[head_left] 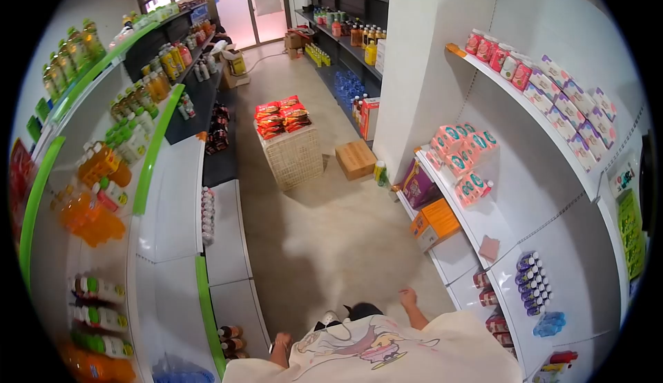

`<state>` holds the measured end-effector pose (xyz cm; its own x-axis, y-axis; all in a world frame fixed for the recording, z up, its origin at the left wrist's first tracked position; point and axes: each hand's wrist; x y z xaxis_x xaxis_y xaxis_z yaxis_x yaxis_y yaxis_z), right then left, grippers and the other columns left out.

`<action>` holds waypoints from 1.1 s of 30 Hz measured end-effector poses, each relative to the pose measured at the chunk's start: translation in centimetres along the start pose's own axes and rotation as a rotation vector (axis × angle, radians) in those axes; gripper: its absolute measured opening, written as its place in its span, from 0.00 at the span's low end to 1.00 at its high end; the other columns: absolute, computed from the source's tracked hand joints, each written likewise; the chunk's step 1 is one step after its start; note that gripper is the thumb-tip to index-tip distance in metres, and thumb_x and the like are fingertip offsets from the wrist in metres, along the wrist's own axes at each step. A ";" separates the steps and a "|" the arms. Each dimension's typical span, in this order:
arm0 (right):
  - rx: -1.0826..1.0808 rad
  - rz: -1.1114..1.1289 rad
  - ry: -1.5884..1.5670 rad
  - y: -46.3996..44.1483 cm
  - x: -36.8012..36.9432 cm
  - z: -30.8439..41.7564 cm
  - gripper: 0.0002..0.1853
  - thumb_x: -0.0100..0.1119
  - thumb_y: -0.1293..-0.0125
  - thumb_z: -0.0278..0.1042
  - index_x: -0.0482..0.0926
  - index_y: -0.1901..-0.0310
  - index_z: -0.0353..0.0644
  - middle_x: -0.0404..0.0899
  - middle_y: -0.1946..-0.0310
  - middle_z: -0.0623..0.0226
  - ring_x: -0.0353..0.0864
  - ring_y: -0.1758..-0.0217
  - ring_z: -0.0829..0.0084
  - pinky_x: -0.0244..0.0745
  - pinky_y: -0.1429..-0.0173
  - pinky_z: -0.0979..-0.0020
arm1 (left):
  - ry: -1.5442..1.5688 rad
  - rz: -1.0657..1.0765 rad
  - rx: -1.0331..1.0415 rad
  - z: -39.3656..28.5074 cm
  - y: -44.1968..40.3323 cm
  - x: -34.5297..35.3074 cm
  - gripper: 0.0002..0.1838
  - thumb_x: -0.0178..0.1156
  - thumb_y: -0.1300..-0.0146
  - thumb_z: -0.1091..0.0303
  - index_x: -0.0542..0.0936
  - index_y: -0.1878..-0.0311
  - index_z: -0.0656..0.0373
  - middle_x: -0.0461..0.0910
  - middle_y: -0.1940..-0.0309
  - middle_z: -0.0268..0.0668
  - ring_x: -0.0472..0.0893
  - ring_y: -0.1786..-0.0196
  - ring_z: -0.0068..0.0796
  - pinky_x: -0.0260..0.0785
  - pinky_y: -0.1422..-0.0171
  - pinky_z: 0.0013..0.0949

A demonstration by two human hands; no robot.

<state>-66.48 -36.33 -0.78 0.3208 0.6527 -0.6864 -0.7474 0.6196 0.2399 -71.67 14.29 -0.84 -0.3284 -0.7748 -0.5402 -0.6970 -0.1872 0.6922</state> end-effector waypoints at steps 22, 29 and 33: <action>-0.337 0.391 0.265 -42.9 10.8 23.9 0.13 0.56 0.52 0.39 0.80 0.66 0.42 0.80 0.67 0.55 0.78 0.62 0.54 0.73 0.56 0.60 | 0.120 -0.045 0.091 -33.2 -35.3 -7.5 0.15 0.53 0.46 0.62 0.82 0.62 0.61 0.82 0.71 0.45 0.82 0.64 0.36 0.72 0.60 0.34; 0.029 0.572 0.009 -47.0 17.1 32.8 0.10 0.59 0.50 0.32 0.81 0.64 0.43 0.82 0.70 0.60 0.80 0.65 0.71 0.73 0.59 0.71 | 0.142 -0.148 0.020 -48.0 -37.3 -8.6 0.15 0.55 0.44 0.59 0.82 0.58 0.54 0.81 0.61 0.44 0.80 0.55 0.41 0.71 0.50 0.36; 0.150 0.920 0.207 -50.6 20.2 30.7 0.10 0.57 0.50 0.36 0.81 0.68 0.42 0.81 0.74 0.61 0.80 0.68 0.70 0.74 0.59 0.72 | 0.146 -0.005 -0.074 -47.7 -45.6 -10.7 0.17 0.55 0.45 0.56 0.82 0.58 0.56 0.82 0.66 0.43 0.82 0.59 0.40 0.71 0.51 0.35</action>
<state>-4.34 -41.12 -5.67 -0.4755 0.8307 -0.2894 -0.5685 -0.0392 0.8217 -5.99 2.28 -3.78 -0.2255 -0.8520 -0.4724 -0.6476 -0.2312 0.7261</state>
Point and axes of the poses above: each hand's wrist, its own y-axis away from the middle knuckle, its own x-axis out of the palm, z = x × y
